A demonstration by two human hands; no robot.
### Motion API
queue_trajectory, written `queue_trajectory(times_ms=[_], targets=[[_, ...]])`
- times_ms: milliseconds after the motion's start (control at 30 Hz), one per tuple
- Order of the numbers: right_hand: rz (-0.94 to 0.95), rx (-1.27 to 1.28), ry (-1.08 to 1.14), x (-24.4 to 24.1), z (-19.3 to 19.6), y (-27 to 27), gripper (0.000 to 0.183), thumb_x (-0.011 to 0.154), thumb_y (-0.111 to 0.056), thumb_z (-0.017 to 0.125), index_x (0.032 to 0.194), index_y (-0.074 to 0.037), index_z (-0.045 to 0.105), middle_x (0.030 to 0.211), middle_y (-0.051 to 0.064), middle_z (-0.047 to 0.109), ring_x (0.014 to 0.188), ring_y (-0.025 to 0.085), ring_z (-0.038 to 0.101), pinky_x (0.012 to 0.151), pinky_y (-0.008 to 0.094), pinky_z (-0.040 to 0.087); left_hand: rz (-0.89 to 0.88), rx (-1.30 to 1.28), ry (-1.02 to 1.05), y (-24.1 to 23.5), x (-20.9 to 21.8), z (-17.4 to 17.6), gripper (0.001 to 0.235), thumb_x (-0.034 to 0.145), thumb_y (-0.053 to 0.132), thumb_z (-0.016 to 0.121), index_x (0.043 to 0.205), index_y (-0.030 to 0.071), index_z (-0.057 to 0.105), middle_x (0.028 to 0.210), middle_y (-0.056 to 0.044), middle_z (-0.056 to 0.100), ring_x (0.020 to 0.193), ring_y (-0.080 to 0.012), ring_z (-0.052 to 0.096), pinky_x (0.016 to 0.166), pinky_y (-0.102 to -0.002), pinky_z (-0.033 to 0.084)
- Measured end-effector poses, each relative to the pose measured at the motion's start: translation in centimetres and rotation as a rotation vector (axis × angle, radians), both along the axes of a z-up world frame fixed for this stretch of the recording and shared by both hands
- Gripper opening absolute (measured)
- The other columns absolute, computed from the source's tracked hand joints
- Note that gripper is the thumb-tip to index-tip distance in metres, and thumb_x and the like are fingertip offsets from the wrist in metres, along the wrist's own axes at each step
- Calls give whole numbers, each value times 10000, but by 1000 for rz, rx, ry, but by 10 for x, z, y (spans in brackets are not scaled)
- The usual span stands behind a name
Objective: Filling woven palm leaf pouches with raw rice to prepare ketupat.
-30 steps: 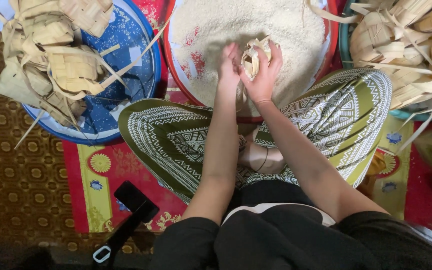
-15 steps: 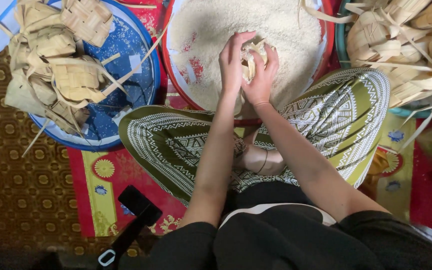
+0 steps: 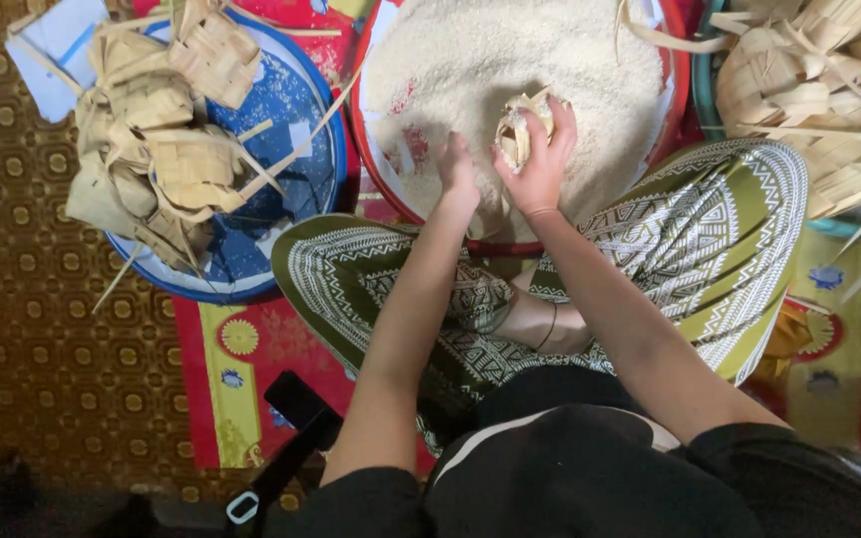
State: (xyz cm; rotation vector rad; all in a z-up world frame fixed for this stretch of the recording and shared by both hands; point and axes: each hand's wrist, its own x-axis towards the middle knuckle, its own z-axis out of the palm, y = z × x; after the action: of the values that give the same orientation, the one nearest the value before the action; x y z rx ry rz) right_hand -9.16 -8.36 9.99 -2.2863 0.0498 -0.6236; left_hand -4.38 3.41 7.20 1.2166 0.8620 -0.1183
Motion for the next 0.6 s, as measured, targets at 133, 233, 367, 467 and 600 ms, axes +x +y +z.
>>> queue_trajectory(times_ms=[133, 233, 367, 467, 600], targets=[[-4, -12, -15, -1, 2, 3, 618, 933, -452, 757, 1422, -170, 504, 1557, 153, 298, 1485, 427, 252, 1260, 634, 242, -48, -98, -8, -2, 18, -44, 372, 995, 233, 490, 1270, 16, 617, 1170, -126, 631, 930, -175, 559, 752, -294, 448], [-1, 10, -31, 0, 3, 2, 619, 945, -463, 755, 1430, -166, 511, 1557, 153, 305, 1484, 424, 251, 1252, 621, 261, -89, -197, -63, -12, 24, -27, 482, 1021, 228, 415, 1366, -70, 571, 1354, -233, 606, 1243, -307, 576, 1074, -407, 456], [-9, -15, -34, -1, -2, 3, 644, 907, -441, 789, 1421, -167, 514, 1543, 162, 315, 1476, 415, 271, 1247, 605, 271, -188, -453, -63, -10, 34, -40, 505, 1057, 279, 381, 1399, -57, 539, 1281, -183, 622, 968, -201, 590, 676, -253, 462], [1, -14, -35, -1, 0, 4, 638, 911, -458, 755, 1423, -171, 506, 1551, 158, 313, 1481, 408, 274, 1254, 614, 268, -177, -476, -79, -10, 39, -41, 416, 1026, 324, 445, 1318, 94, 632, 1317, -78, 604, 974, -158, 505, 812, -286, 383], [2, 17, -15, -5, 4, 5, 632, 893, -388, 775, 1419, -142, 525, 1551, 176, 314, 1483, 419, 265, 1248, 599, 251, 29, -514, -329, -15, 25, 25, 331, 1059, 266, 465, 1154, -18, 605, 1141, -157, 584, 1029, -237, 546, 937, -368, 459]])
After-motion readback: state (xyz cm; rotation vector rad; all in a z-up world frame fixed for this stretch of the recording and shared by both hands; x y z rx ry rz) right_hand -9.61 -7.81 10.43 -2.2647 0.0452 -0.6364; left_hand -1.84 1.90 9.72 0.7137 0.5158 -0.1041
